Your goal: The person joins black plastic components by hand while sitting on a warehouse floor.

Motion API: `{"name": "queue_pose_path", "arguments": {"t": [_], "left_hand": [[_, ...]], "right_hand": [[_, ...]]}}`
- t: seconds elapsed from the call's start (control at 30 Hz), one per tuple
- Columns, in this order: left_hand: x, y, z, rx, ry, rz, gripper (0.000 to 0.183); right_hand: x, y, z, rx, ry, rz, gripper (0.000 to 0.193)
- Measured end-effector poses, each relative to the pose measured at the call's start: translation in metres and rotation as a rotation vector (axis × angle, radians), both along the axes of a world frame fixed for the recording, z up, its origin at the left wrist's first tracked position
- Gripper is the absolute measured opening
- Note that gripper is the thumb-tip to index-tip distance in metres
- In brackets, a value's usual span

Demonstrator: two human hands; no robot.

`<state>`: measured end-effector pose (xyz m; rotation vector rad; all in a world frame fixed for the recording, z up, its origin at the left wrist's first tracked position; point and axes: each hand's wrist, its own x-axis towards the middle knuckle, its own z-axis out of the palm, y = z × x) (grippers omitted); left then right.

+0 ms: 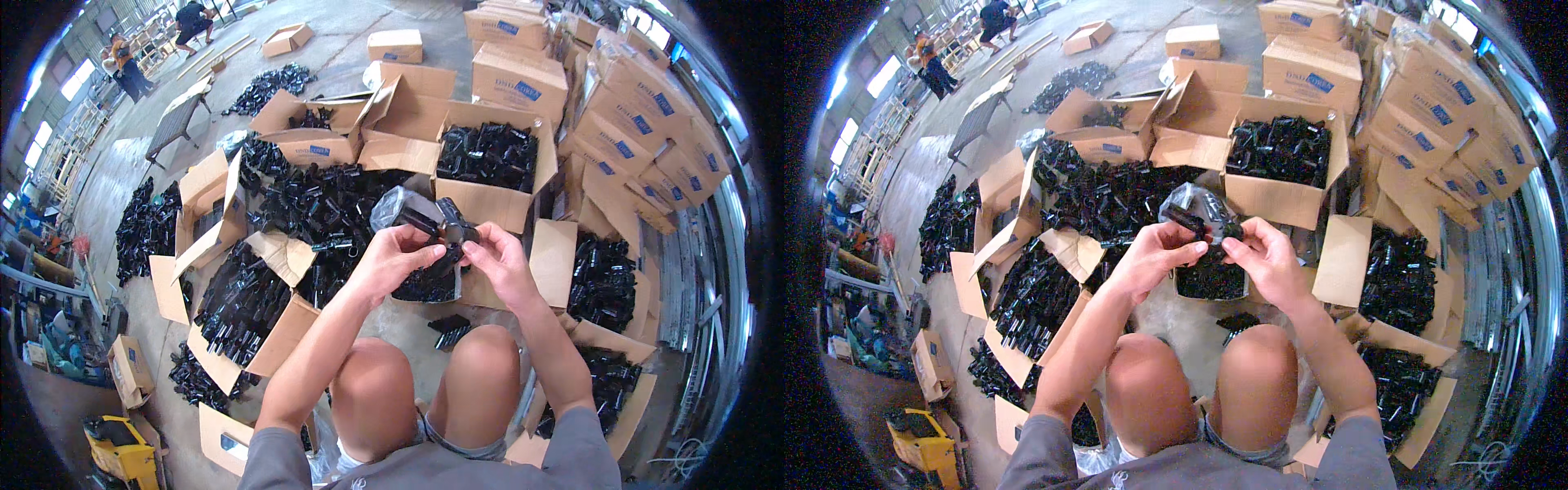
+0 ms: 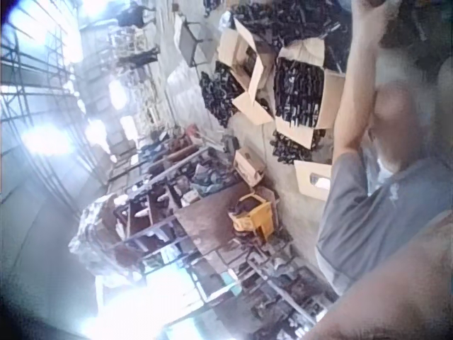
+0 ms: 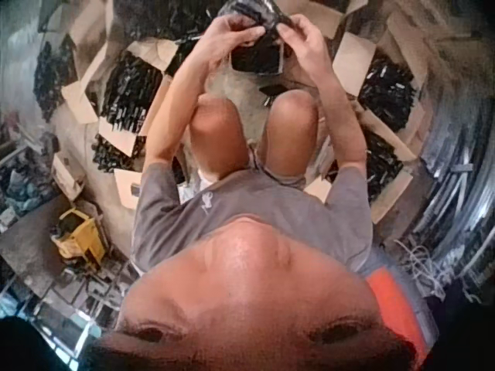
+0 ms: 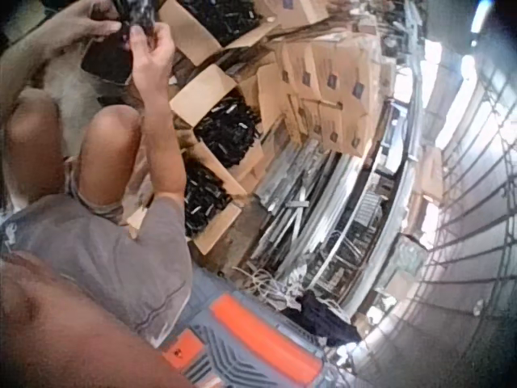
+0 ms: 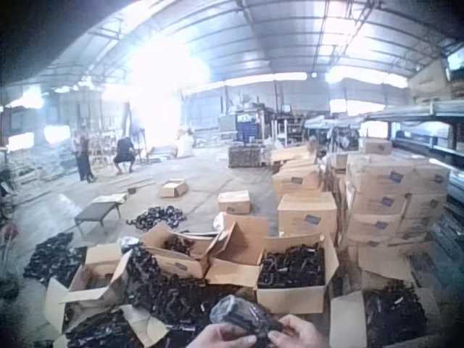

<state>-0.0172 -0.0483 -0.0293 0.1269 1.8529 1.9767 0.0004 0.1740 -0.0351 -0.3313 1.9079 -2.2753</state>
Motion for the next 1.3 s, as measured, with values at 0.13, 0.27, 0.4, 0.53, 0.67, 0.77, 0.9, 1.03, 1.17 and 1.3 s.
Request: {"name": "queue_pose_path", "arguments": {"t": [0.13,0.27,0.4,0.53,0.67,0.77,0.9,1.03,1.17,1.3], "left_hand": [[0.016,0.004,0.043,0.131,-0.061,-0.074,0.027],[0.020,0.005,0.059,0.251,-0.077,-0.105,0.031],[0.005,0.003,0.073,0.256,0.003,-0.056,0.028],[0.003,-0.008,0.075,0.229,0.021,-0.047,0.027],[0.005,-0.009,0.059,0.007,0.223,-0.088,0.028],[0.004,-0.004,0.034,-0.225,0.291,-0.146,0.028],[0.007,0.006,0.020,-0.537,0.386,-0.206,0.031],[0.006,0.010,0.017,-0.560,0.469,-0.171,0.034],[0.005,0.012,0.022,-0.644,0.439,-0.195,0.036],[0.003,0.014,0.023,-0.660,0.403,-0.231,0.039]], "right_hand": [[0.009,-0.003,0.040,0.096,0.053,0.013,0.012],[0.006,-0.002,0.059,-0.033,-0.012,0.049,0.012],[-0.009,-0.012,0.083,-0.298,-0.078,0.080,0.014],[-0.021,-0.014,0.081,-0.063,0.027,0.083,0.012],[-0.023,0.000,0.061,0.085,-0.021,0.086,0.027],[-0.016,-0.002,0.059,0.179,0.001,0.093,0.043],[-0.014,-0.004,0.032,0.439,-0.032,0.139,0.035],[-0.012,0.000,0.034,0.386,0.017,0.145,0.034],[-0.012,0.002,0.029,0.365,-0.039,0.160,0.038],[-0.012,0.003,0.030,0.389,-0.079,0.173,0.041]]}}
